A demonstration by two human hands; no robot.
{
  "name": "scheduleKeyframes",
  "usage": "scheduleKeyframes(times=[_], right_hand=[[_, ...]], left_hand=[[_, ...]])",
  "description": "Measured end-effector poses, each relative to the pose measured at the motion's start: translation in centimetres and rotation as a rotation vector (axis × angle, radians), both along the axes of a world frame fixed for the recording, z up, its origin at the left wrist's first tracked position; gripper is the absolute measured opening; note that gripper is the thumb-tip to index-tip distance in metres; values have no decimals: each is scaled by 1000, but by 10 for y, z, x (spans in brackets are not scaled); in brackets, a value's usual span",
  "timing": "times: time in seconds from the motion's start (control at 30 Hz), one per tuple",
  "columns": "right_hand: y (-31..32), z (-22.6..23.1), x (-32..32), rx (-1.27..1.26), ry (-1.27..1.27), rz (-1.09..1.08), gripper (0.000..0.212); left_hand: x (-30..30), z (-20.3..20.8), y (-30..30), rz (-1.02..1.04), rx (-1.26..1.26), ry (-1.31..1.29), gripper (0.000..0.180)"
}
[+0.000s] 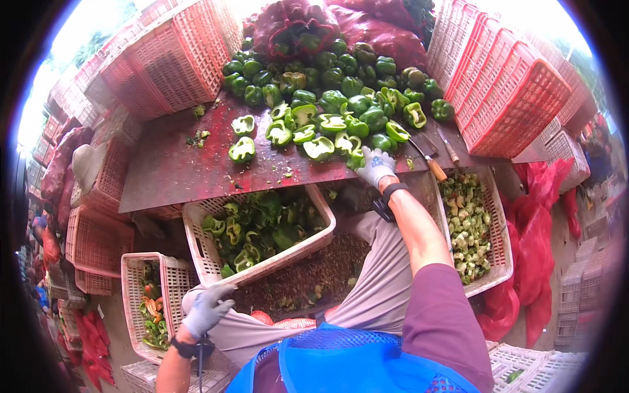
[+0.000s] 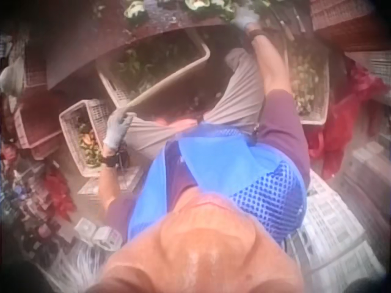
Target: Slicing green bell peppers, removing cores, and sorting them into crates.
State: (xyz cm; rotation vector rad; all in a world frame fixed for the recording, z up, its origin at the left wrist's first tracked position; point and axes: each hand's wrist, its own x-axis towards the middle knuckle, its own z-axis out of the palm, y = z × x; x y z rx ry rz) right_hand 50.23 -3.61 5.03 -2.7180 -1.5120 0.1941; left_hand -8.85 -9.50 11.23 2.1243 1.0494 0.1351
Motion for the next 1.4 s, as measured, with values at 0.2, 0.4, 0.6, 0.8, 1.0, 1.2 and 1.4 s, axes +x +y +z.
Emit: scheduleKeyframes(times=[0.2,0.4,0.6,0.8,1.0,1.2,1.4], right_hand=[[-8,23,-158,288,126,297,72],[-23,33,-334,410,287,548,68],[-44,82,-335,422,679,935,62],[-32,86,-326,588,242,1382,57],[-34,92,-309,598,66,1526,52],[-38,102,-325,691,30,1517,49],[-66,131,-423,836,442,1766,36]], left_hand=[[63,-60,22,396,-735,-636,78],[113,-88,45,458,-817,-1249,67],[49,-60,44,538,-1044,-1427,54],[40,-31,46,335,-1128,-1358,59],[55,-37,42,262,-1442,-1349,61],[38,-5,33,312,-1257,-1248,60],[-63,84,-58,553,-1083,-1034,67]])
